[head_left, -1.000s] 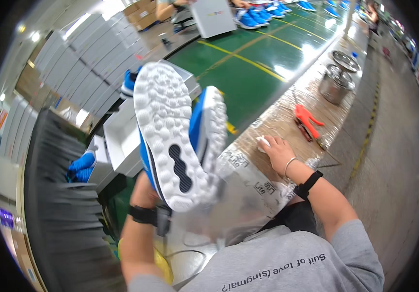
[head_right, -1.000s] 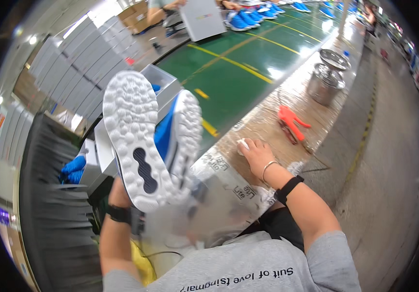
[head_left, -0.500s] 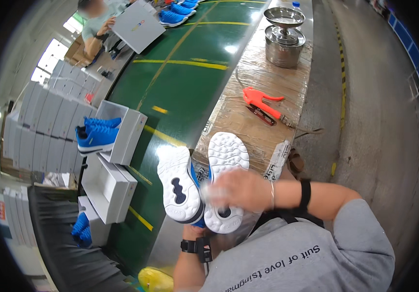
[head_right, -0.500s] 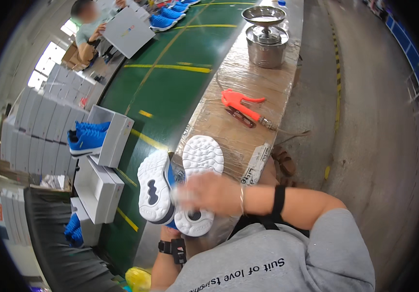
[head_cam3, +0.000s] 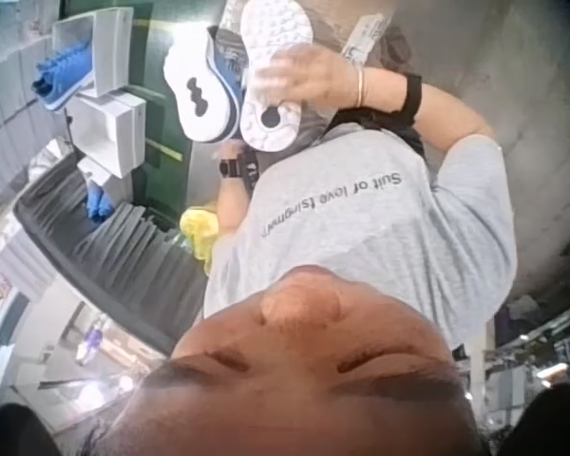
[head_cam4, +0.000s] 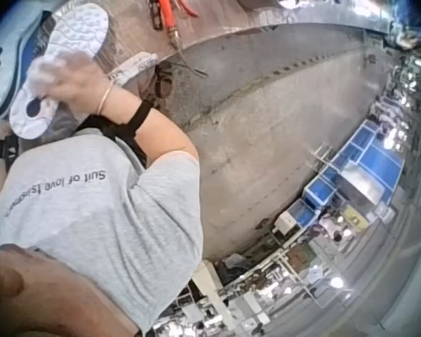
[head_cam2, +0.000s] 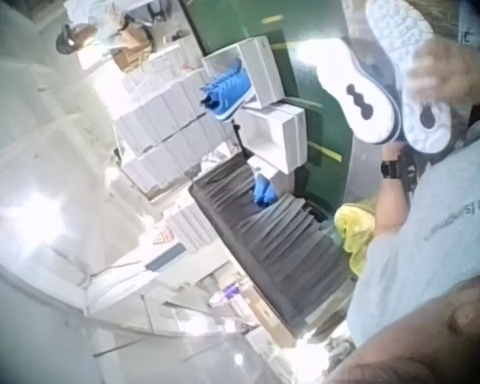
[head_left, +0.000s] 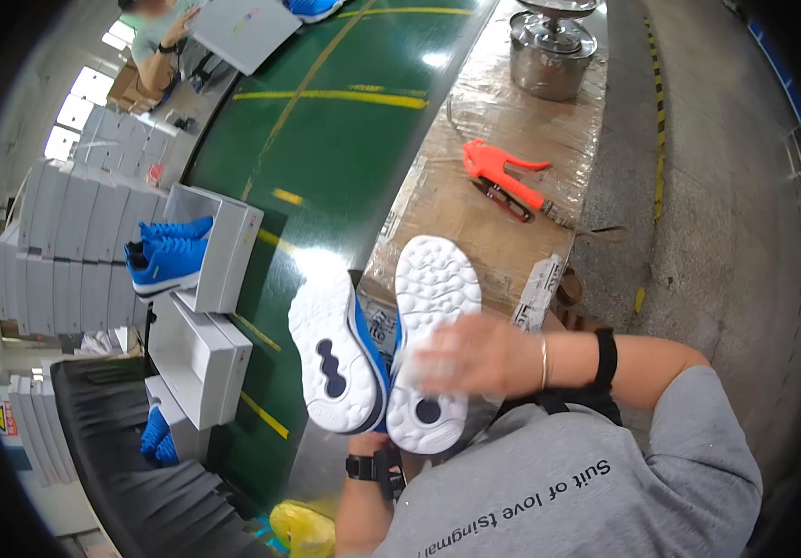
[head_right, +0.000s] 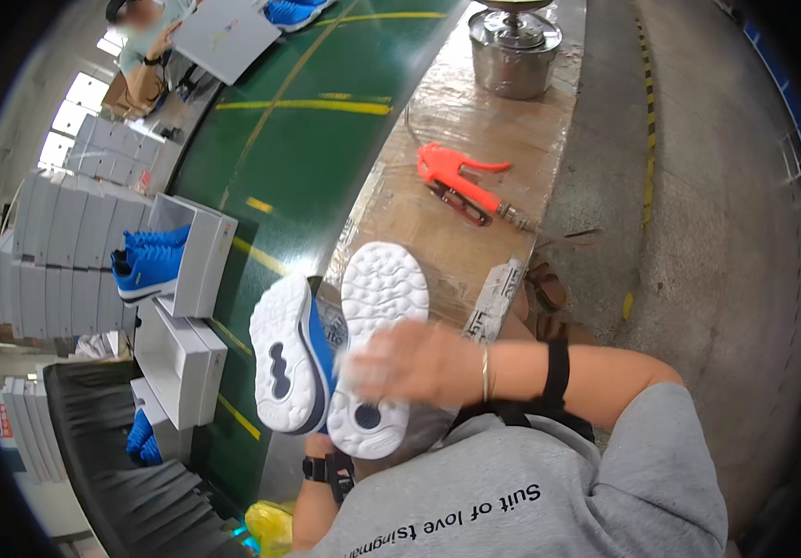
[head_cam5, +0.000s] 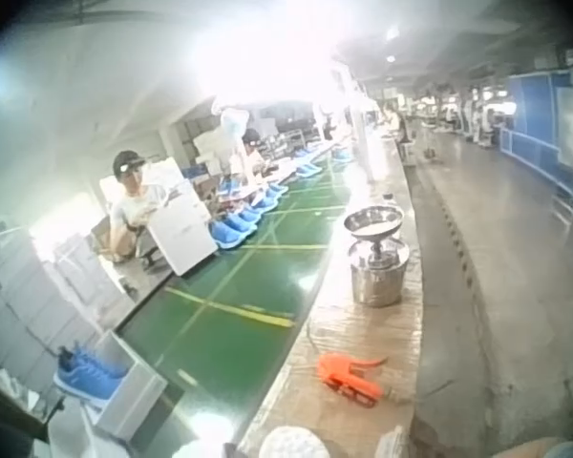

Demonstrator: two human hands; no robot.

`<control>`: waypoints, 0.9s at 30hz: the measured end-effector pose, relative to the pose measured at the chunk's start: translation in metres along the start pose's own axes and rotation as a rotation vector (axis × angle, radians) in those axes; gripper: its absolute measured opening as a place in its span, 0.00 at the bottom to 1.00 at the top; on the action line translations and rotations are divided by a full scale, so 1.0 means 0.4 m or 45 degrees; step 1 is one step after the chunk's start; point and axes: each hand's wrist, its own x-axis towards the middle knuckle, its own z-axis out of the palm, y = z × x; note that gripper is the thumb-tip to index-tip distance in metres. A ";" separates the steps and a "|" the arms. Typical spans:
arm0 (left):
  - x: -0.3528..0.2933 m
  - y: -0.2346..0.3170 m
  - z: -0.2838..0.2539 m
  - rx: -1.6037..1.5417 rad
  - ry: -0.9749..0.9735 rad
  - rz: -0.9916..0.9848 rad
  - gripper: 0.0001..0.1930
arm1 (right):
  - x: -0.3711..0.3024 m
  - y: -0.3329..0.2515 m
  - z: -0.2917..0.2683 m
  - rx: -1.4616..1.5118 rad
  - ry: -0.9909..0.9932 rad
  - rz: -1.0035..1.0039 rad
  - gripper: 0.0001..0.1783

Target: Cleaning the soles of blue and green sneakers at a shoe manufacturing quality control station.

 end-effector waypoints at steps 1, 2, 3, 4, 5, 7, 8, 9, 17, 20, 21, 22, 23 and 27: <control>-0.006 -0.009 0.003 -0.028 0.004 0.009 0.22 | -0.029 0.063 0.012 -0.005 0.034 0.072 0.19; -0.011 -0.016 -0.005 -0.065 0.015 0.022 0.22 | -0.044 0.123 0.014 -0.154 0.005 0.255 0.19; -0.012 -0.013 0.007 -0.093 0.028 0.048 0.22 | -0.047 0.168 0.013 -0.301 -0.017 0.425 0.19; -0.013 -0.017 0.013 -0.117 0.032 0.066 0.22 | -0.054 0.225 0.016 -0.383 -0.024 0.528 0.19; 0.007 -0.013 0.033 -0.138 0.027 0.095 0.22 | -0.051 0.265 0.017 -0.471 -0.028 0.618 0.20; -0.007 -0.010 0.042 -0.177 0.006 0.164 0.22 | -0.034 0.295 0.006 -0.397 -0.055 0.656 0.19; 0.012 -0.009 -0.008 -0.272 0.183 0.165 0.22 | -0.020 0.304 0.003 -0.341 -0.079 0.723 0.19; 0.011 -0.010 -0.010 -0.262 0.169 0.193 0.22 | 0.026 0.272 -0.002 -0.203 -0.033 0.676 0.19; 0.026 -0.017 -0.066 -0.616 -0.366 0.199 0.22 | 0.233 0.029 0.052 0.276 -0.308 -0.325 0.26; 0.040 -0.019 -0.083 -0.712 -0.614 0.119 0.22 | 0.253 0.271 0.114 -0.054 -0.640 0.037 0.28; 0.042 -0.019 -0.082 -0.744 -0.694 0.093 0.22 | 0.277 0.326 0.115 -0.174 -0.741 0.214 0.28; 0.044 -0.020 -0.079 -0.754 -0.710 0.102 0.22 | 0.290 0.375 0.109 -0.188 -0.741 0.212 0.28; 0.050 -0.015 -0.081 -0.768 -0.727 0.117 0.22 | 0.322 0.404 0.099 -0.248 -0.859 0.348 0.28; 0.100 0.009 -0.071 -0.743 -0.649 0.244 0.22 | 0.420 0.255 0.125 0.271 -0.820 -0.172 0.26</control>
